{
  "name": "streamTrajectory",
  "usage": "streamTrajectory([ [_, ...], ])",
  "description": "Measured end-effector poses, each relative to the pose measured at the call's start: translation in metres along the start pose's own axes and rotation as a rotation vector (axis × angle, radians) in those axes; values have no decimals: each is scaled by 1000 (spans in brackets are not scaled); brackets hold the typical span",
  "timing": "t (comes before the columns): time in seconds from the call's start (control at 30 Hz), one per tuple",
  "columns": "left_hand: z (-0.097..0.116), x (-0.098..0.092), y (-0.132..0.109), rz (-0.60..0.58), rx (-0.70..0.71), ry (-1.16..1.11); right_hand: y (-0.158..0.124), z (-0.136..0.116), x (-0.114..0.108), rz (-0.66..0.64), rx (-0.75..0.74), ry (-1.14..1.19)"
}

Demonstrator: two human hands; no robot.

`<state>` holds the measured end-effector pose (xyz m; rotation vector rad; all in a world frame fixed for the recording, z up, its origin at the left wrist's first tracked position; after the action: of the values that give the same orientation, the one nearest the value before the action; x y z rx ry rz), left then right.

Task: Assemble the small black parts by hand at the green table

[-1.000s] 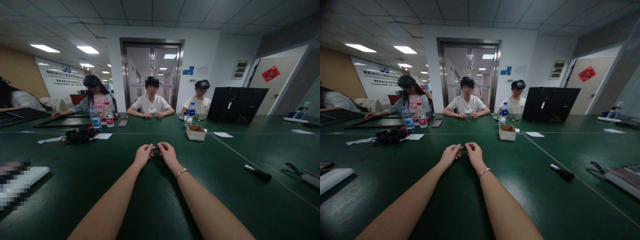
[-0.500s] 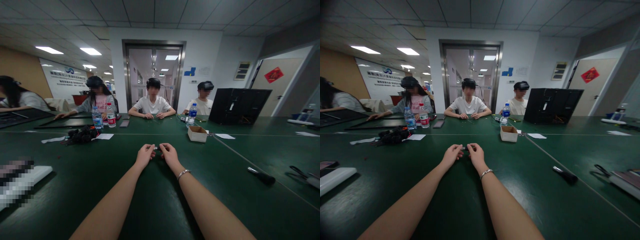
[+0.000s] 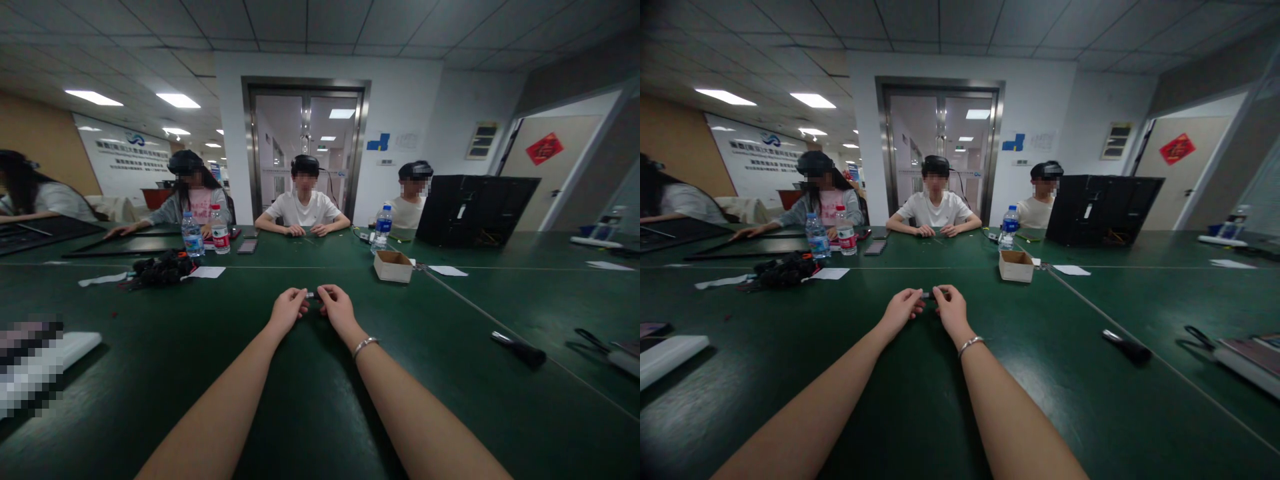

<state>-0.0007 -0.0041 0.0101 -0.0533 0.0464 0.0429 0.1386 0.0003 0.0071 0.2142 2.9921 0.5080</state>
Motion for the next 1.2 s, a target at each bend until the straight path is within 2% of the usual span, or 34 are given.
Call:
streamTrajectory([
  [0.33, 6, -3, -10, -85, 104, -48, 2, 4, -1, -28, 6, 2],
  [0.47, 2, -2, -6, -46, 45, -75, 1, 1, -1, -27, 6, -5],
  [0.57, -1, 0, -3, -63, -15, -34, 0, -1, -1, -17, 4, -7],
  [0.77, 1, -1, -6, -87, 146, 3, 0, 0, 0, -8, -1, -6],
  [0.87, 1, -1, -5, -62, 88, -19, 0, 0, 1, 0, 11, -3],
  [1.0, 0, 0, -3, -97, 6, 5, 0, 0, 0, -6, 9, 4],
  [1.2, 6, -1, -11, -116, 128, 37, 0, -1, 0, -12, 28, 11],
])
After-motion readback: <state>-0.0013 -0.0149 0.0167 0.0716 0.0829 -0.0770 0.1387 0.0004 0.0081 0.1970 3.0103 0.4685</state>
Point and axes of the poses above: each hand's wrist, its own y-axis towards the middle knuckle, its own x-axis out of the palm, z = x × y, the point moved 2 cm from there along y, towards the middle knuckle, and after that the axes turned 5 degrees about -x, right-handed, at the moved point
